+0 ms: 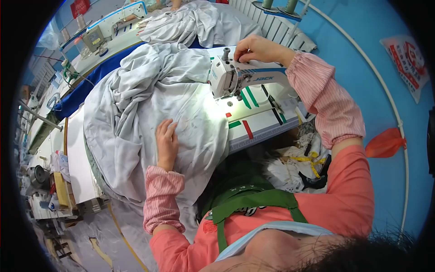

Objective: Sewing and assembling pillowcases using an industrial sewing machine.

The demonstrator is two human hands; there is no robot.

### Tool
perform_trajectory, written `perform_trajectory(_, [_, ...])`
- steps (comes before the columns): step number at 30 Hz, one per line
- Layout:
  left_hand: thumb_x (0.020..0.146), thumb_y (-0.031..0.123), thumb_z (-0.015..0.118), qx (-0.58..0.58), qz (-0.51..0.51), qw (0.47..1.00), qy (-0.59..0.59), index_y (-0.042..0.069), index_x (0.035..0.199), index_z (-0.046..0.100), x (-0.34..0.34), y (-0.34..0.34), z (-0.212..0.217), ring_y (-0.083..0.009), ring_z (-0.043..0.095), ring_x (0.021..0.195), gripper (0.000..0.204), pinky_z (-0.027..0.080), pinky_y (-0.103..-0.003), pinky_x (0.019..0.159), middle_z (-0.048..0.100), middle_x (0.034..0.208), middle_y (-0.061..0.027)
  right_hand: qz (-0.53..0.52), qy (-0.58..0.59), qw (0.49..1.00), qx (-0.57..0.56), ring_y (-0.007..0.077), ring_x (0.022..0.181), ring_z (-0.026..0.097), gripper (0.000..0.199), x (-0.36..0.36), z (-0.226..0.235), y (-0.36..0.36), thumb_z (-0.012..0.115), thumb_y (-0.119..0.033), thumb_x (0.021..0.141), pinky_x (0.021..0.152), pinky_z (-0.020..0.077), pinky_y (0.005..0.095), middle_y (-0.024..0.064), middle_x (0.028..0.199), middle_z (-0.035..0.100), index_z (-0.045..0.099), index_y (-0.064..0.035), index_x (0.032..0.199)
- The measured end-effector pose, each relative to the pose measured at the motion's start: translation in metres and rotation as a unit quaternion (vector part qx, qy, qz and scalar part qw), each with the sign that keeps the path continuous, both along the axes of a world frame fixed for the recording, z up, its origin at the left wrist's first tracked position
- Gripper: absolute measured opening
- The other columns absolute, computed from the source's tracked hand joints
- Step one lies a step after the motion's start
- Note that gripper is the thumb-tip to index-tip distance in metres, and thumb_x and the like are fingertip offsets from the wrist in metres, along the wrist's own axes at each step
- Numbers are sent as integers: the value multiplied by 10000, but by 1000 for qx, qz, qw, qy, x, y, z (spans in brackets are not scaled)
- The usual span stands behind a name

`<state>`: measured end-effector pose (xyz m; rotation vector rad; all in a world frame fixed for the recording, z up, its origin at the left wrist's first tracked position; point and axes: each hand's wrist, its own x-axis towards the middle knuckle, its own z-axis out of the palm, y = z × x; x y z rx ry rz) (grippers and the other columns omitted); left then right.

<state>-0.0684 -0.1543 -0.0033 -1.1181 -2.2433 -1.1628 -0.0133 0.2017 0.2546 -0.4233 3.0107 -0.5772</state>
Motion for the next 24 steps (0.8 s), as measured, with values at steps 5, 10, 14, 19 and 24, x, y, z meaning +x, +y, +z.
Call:
perform_trajectory(5, [750,-97,575,1,-6,1000,-6,8,1014,669,0,0,-5,-336,532,1140,299,432,-408,964,612,1172,-133,-26,-36,999,2,126,712,625,113,-6,3,0,677,-22,806,680,505,267,64,786,676,686,8,915])
perform_trajectory(10, [744,-103,578,-6,-9,1000,-4,11,1012,671,-1,-1,-5,-336,532,1140,305,434,-405,960,612,1173,-133,-48,-109,993,-21,116,723,625,85,-15,10,0,682,-19,800,682,506,262,60,795,679,675,6,882])
perform_trajectory(14, [733,-106,586,-12,-17,1000,-19,12,996,676,0,0,-4,-335,534,1139,302,434,-407,955,611,1173,-134,-83,-182,979,-43,110,707,621,66,-23,16,-1,694,-28,795,658,496,257,54,768,673,634,-4,787])
perform_trajectory(19, [726,-105,593,-11,-16,999,-35,4,981,675,1,1,-4,-337,546,1116,289,438,-409,945,615,1155,-142,-102,-224,969,-9,111,676,611,123,-31,22,-2,709,-38,788,627,482,254,44,722,661,599,-14,738])
perform_trajectory(24, [728,-99,600,-23,-28,999,-36,-2,965,670,0,3,-3,-340,558,1090,266,445,-409,928,622,1133,-147,-96,-234,967,20,114,647,603,150,-35,23,-5,722,-42,775,594,479,257,49,702,656,590,-18,709])
